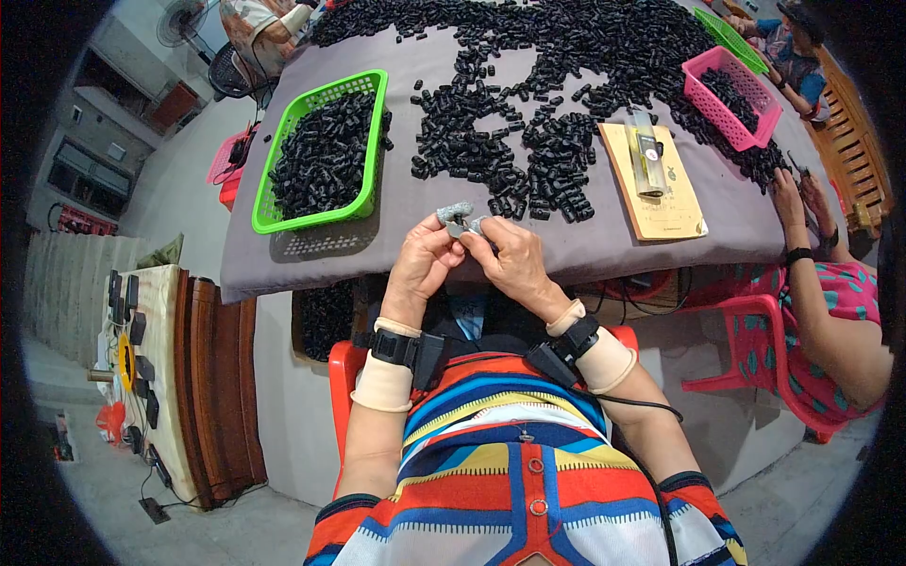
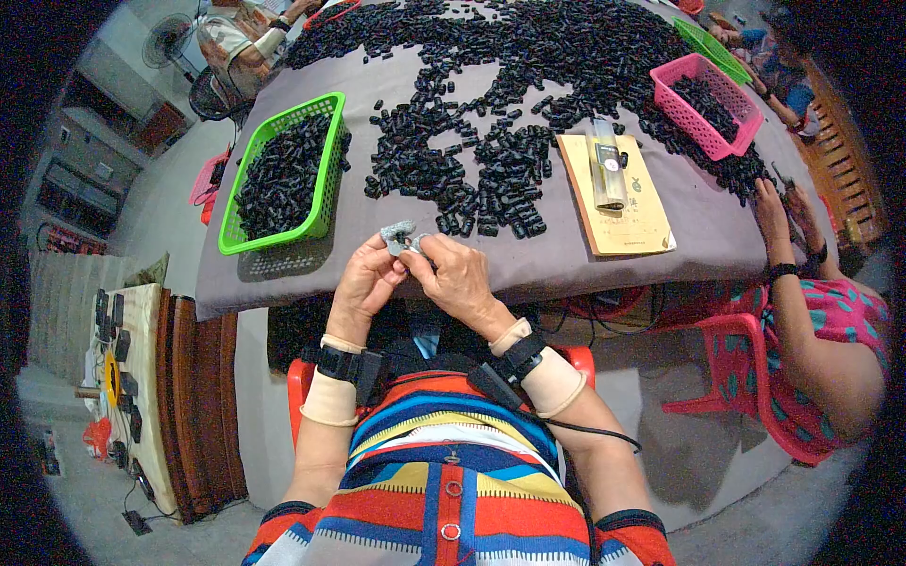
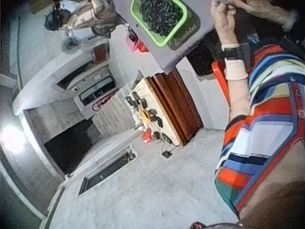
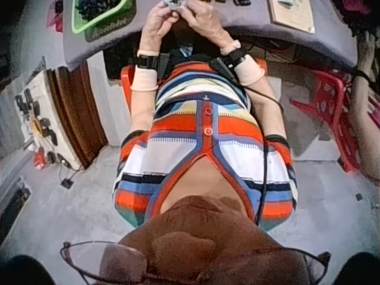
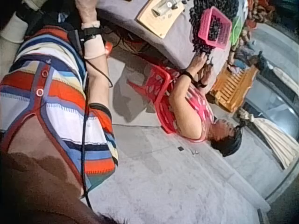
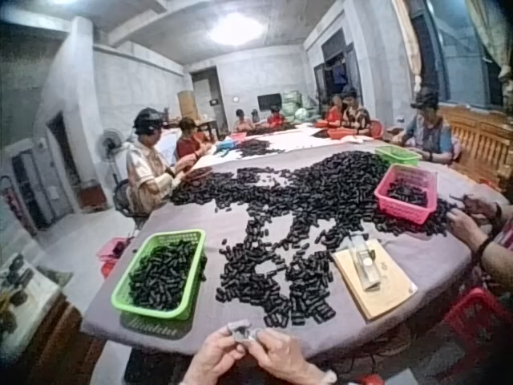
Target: Assembling small black plastic components by hand in a shared work area.
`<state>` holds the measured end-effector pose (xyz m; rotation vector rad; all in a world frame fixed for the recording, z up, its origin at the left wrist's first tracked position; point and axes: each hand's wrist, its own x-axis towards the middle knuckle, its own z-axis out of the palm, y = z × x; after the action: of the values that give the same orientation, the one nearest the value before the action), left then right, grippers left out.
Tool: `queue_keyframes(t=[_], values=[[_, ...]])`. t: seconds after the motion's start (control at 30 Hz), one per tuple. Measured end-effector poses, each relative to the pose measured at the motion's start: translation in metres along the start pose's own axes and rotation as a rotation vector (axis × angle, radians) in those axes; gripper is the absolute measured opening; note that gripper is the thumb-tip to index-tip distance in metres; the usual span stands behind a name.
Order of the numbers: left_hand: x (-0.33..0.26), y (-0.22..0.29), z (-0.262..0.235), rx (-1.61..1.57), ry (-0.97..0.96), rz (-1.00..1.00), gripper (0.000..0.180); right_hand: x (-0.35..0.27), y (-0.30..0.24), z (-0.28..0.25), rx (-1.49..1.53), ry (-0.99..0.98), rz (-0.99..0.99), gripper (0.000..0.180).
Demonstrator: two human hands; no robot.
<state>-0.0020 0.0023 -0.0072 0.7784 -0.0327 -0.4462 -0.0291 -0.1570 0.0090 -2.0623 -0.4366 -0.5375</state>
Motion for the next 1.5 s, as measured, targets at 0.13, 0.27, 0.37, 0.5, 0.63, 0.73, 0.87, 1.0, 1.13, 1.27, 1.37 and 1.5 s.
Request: queue_keyframes(t=[0.13,0.27,0.37,0.5,0.63,0.73,0.87,1.0,1.13,1.27,1.37,1.5], values=[[0.001,-0.001,-0.001,-0.010,-0.017,-0.005,0.026,0.000,0.001,0.001,-0.004,0.008,0.011,0.021],[0.000,-0.001,0.000,-0.001,0.005,-0.013,0.024,0.000,0.001,0.001,-0.018,0.001,0.010,0.021],[0.000,0.000,0.002,0.007,0.009,-0.014,0.024,0.000,0.003,0.002,-0.018,0.000,0.009,0.021],[-0.001,0.000,0.001,0.002,-0.022,-0.013,0.023,0.000,0.002,0.005,-0.017,0.002,0.012,0.021],[-0.003,-0.001,0.003,0.047,-0.008,-0.033,0.021,0.002,0.000,0.005,0.032,0.051,0.020,0.023],[-0.002,-0.002,0.002,0.023,0.015,-0.020,0.021,0.002,0.001,0.003,0.047,0.021,0.038,0.022],[0.001,-0.002,-0.001,-0.022,-0.022,-0.016,0.021,0.001,0.001,-0.001,0.021,-0.019,0.001,0.023],[0.002,-0.003,-0.003,-0.006,-0.004,-0.017,0.021,0.002,0.003,0.000,0.015,-0.017,-0.001,0.023],[0.002,-0.002,-0.003,-0.003,0.009,-0.025,0.022,0.001,0.003,0.001,0.013,-0.016,0.012,0.023],[0.000,-0.001,-0.001,0.050,-0.009,-0.035,0.021,0.001,0.001,0.002,0.003,-0.005,0.018,0.023],[-0.001,0.000,-0.001,0.041,-0.036,-0.036,0.021,0.003,0.001,0.003,0.018,0.031,0.031,0.024],[-0.004,0.004,0.009,0.072,0.062,-0.050,0.022,0.006,0.004,-0.003,0.189,0.030,0.188,0.028]])
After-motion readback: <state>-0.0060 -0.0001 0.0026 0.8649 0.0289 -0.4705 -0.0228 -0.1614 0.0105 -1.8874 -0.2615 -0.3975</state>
